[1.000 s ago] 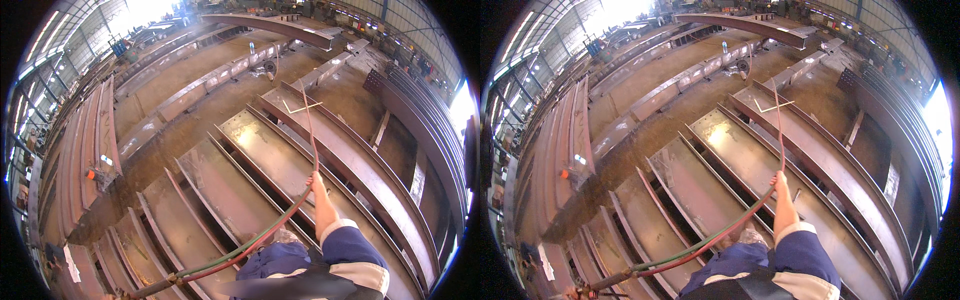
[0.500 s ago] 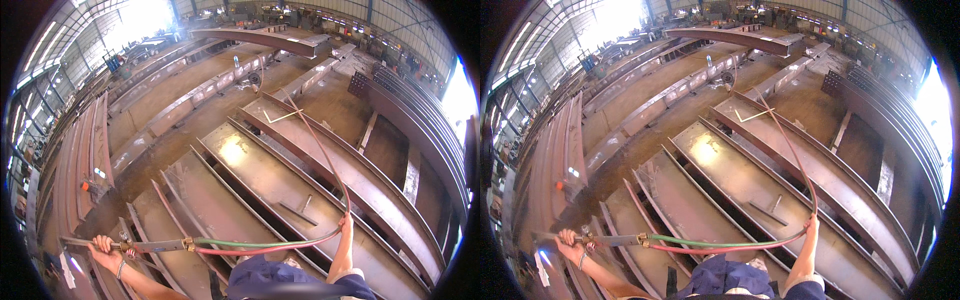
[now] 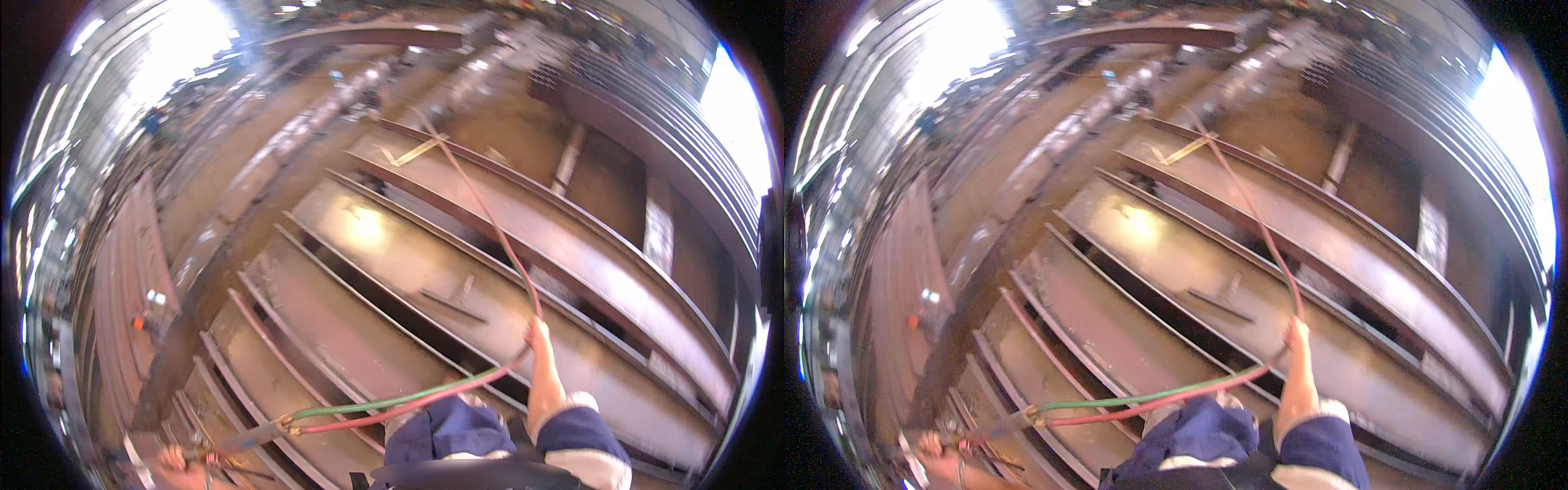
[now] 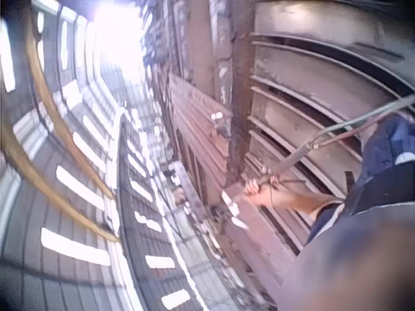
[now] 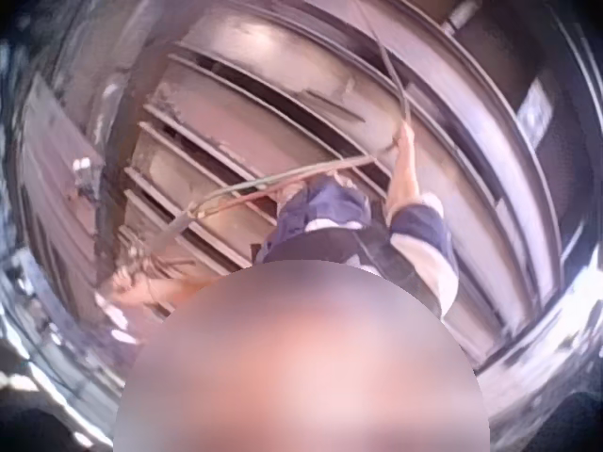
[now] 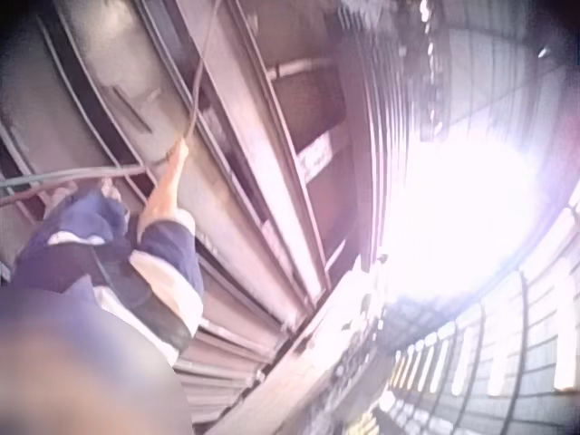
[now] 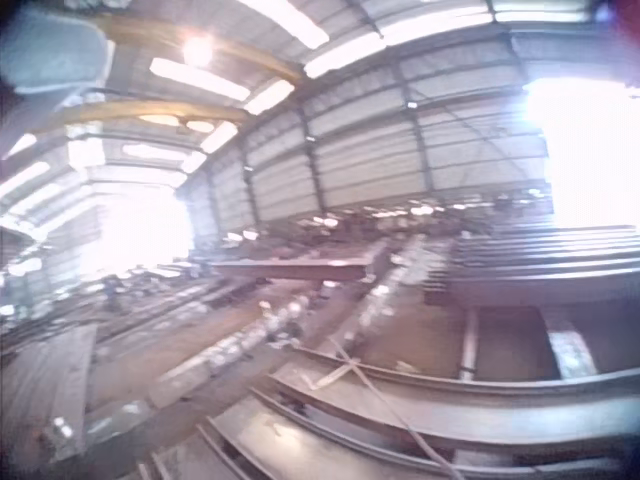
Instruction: The person uses a cutting torch to cut through large metal plates in a workshop. They position the torch, ignite it, and move it along the metal to create a cut while sparks fly. The person repositions the torch and continues cutting along different sections of the metal plates.
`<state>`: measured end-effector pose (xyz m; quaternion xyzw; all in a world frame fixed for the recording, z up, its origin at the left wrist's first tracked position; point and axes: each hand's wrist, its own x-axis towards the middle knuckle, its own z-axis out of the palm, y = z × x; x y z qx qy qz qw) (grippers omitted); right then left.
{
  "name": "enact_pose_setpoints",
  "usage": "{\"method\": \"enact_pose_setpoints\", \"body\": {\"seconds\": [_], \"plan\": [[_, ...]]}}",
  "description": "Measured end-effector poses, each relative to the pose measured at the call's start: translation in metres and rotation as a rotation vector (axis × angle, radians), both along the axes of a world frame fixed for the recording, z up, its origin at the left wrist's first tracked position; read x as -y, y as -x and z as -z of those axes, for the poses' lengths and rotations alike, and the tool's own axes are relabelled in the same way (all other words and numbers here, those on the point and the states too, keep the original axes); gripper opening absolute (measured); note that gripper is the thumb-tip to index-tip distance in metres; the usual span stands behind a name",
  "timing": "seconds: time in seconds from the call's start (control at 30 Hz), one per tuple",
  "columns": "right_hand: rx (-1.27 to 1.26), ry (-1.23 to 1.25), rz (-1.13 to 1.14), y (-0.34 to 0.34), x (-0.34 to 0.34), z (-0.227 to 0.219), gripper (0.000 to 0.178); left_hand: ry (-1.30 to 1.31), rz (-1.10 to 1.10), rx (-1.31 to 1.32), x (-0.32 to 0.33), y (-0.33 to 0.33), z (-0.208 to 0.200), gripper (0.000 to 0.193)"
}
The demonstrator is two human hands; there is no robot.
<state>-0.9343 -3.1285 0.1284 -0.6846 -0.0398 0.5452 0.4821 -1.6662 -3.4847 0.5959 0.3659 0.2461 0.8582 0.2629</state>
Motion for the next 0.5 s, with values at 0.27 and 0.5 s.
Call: {"method": "enact_pose_setpoints", "body": {"seconds": [0.27,0.5], "plan": [[-0.052,0.161,-0.100,0.029,0.001,-0.002,0.018,0.378,-0.991,0.308,0.114,-0.109,0.053,0.032],[-0.087,0.116,-0.215,0.033,0.006,-0.021,0.019,0.356,-1.029,0.476,0.163,-0.219,0.087,0.031]]}}
